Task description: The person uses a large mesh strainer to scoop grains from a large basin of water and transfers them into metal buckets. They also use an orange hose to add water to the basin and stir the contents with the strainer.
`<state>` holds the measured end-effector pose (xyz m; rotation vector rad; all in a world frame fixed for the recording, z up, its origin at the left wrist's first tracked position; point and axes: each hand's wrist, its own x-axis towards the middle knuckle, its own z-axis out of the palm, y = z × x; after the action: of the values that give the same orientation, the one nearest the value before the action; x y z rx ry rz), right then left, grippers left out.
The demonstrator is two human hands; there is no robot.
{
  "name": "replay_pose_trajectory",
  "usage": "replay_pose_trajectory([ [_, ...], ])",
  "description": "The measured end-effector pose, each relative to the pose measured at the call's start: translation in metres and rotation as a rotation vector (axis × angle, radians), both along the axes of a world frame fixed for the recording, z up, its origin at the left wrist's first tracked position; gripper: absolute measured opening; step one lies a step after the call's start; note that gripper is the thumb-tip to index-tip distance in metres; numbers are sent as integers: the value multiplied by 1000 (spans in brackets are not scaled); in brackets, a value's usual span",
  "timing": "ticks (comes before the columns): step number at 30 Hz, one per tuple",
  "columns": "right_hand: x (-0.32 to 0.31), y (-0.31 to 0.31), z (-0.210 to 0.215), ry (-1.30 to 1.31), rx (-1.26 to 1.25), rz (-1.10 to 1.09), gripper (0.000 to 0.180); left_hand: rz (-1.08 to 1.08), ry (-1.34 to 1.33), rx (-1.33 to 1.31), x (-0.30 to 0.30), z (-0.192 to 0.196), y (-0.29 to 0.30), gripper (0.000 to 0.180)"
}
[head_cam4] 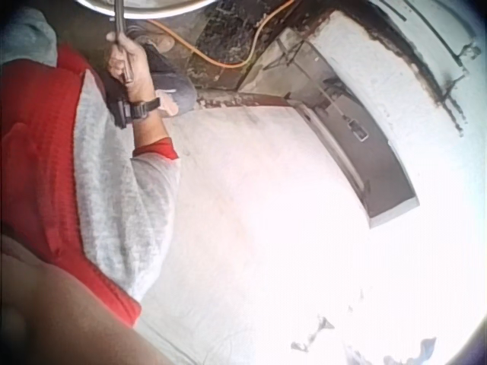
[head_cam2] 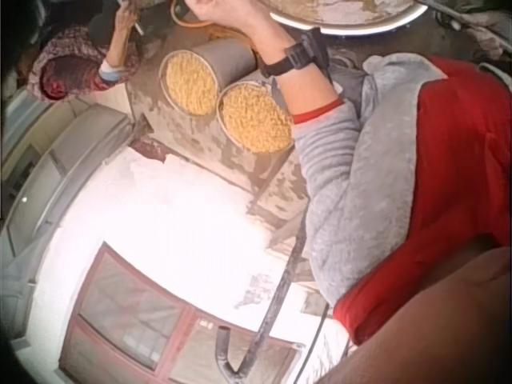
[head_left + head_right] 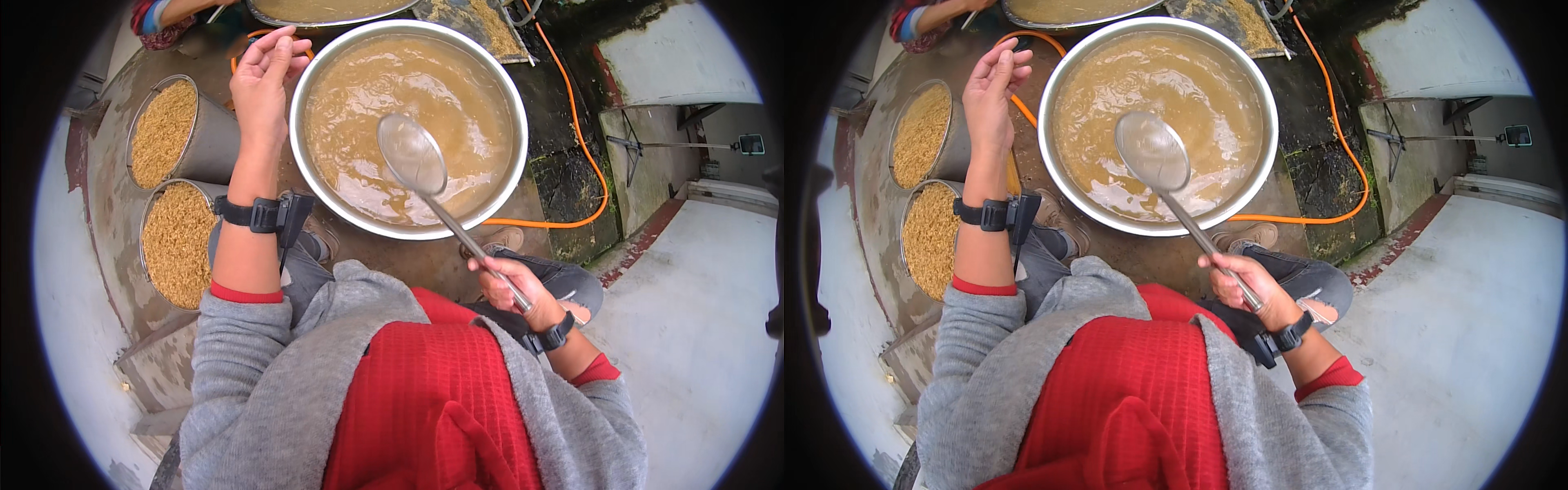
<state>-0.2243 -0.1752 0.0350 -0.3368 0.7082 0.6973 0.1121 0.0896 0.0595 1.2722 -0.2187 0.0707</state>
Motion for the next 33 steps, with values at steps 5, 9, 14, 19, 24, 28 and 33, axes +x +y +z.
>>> replay_pose_trajectory([
  [5, -32, -3, -6, 185, 95, -106, 28, -7, 0, 39, 2, -3, 2, 28],
  [9, -18, -19, -21, 233, 2, -226, 27, 18, 27, 33, 1, -4, -1, 23],
  [14, 45, -50, -57, 246, -462, -224, 13, 9, 61, 24, 1, -2, -5, 25],
  [19, 130, -76, -108, 84, -654, -190, 17, 11, 90, 56, 0, 2, -2, 26],
  [24, 212, -66, -141, -29, -875, -99, 18, -2, 66, 15, 1, 3, 0, 26],
  [28, 255, -36, -150, -157, -950, -15, 17, 2, 58, 18, 4, 4, 5, 26],
  [33, 262, 10, -156, -333, -1006, 218, 12, -2, 28, 14, 7, 3, 8, 26],
])
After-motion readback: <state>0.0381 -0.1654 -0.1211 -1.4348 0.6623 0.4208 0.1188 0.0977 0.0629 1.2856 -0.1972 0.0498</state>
